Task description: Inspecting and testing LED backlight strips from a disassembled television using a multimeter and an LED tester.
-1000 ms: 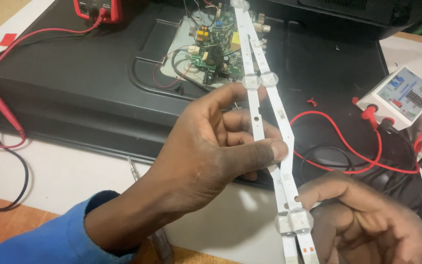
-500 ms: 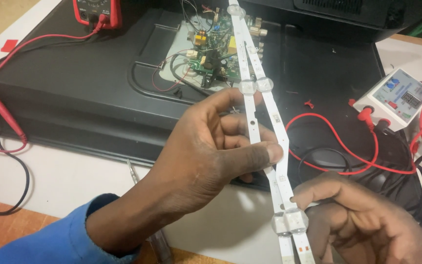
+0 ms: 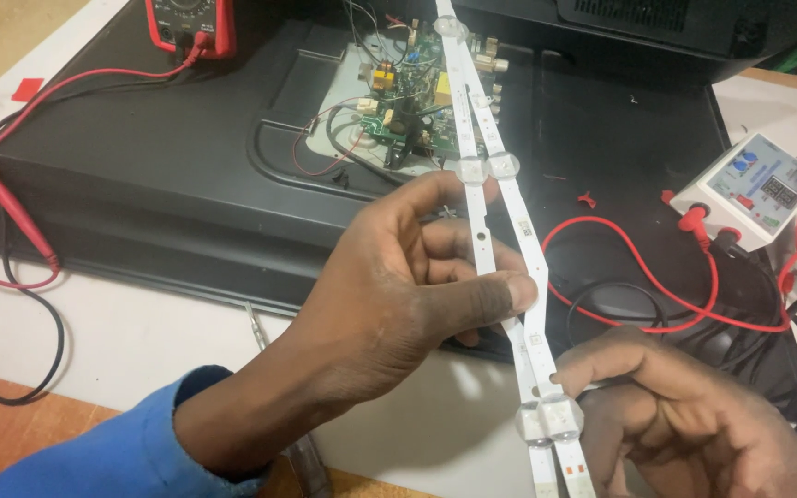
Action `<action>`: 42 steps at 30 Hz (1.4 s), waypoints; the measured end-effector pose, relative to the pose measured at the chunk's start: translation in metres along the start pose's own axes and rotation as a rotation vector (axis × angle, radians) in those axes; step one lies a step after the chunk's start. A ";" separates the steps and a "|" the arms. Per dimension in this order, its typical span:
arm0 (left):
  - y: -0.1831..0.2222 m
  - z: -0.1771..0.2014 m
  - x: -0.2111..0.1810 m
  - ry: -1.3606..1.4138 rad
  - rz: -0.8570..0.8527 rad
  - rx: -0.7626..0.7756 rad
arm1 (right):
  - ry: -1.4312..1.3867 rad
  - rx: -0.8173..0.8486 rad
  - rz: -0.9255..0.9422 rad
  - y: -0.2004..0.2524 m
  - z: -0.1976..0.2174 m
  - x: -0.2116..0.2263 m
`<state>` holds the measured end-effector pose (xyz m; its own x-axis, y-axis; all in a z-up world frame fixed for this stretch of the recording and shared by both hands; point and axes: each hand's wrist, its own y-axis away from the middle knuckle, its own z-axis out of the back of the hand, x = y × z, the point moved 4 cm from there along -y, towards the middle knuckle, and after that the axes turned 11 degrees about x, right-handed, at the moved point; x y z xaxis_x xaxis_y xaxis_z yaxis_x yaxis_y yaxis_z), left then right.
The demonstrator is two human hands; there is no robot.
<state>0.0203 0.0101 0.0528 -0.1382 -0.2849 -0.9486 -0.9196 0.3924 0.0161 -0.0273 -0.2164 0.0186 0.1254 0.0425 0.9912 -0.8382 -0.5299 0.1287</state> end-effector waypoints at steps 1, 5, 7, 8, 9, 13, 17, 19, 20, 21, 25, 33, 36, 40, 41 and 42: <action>0.000 0.000 0.000 0.003 0.011 -0.012 | 0.030 0.005 0.000 0.000 0.000 0.001; 0.001 0.000 -0.001 0.004 0.027 -0.016 | 0.024 0.011 0.042 0.000 -0.003 0.000; 0.000 0.001 0.000 0.003 0.011 -0.002 | 0.044 -0.093 -0.040 0.004 0.001 -0.005; 0.000 0.001 0.000 0.003 0.011 -0.002 | 0.044 -0.093 -0.040 0.004 0.002 -0.005; 0.000 0.001 0.000 0.000 0.011 -0.004 | 0.034 -0.058 -0.024 0.003 0.002 -0.005; -0.001 0.002 0.002 0.000 -0.021 0.009 | 0.003 -0.026 -0.002 0.003 -0.002 -0.003; -0.001 0.002 0.003 -0.025 0.001 -0.018 | -0.012 -0.020 -0.091 0.007 0.015 -0.018; -0.001 0.003 0.004 -0.017 -0.026 -0.010 | -0.017 -0.077 -0.212 0.010 0.027 -0.030; -0.001 0.003 0.005 -0.017 -0.026 -0.010 | -0.017 -0.077 -0.212 0.009 0.025 -0.028; -0.001 0.003 0.005 0.001 -0.047 0.014 | -0.006 -0.020 -0.153 0.007 0.021 -0.023; 0.000 0.002 0.004 0.015 -0.098 0.071 | 0.054 0.036 -0.052 0.004 0.012 -0.013; 0.001 0.001 0.004 0.051 -0.118 0.094 | 0.082 0.078 0.074 0.000 -0.003 0.003; 0.002 0.001 0.004 0.055 -0.118 0.092 | 0.066 0.130 0.057 -0.001 0.007 -0.001; 0.001 0.001 0.004 0.055 -0.139 0.107 | 0.079 0.135 0.077 0.002 0.008 -0.002; 0.001 0.001 0.003 0.055 -0.139 0.107 | 0.079 0.135 0.077 0.003 0.009 -0.003; 0.002 0.001 0.003 0.027 -0.136 0.101 | 0.037 0.121 0.055 0.004 0.010 -0.005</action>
<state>0.0186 0.0105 0.0502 -0.0256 -0.3644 -0.9309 -0.8891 0.4340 -0.1454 -0.0261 -0.2269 0.0138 0.0595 0.0401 0.9974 -0.7727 -0.6307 0.0714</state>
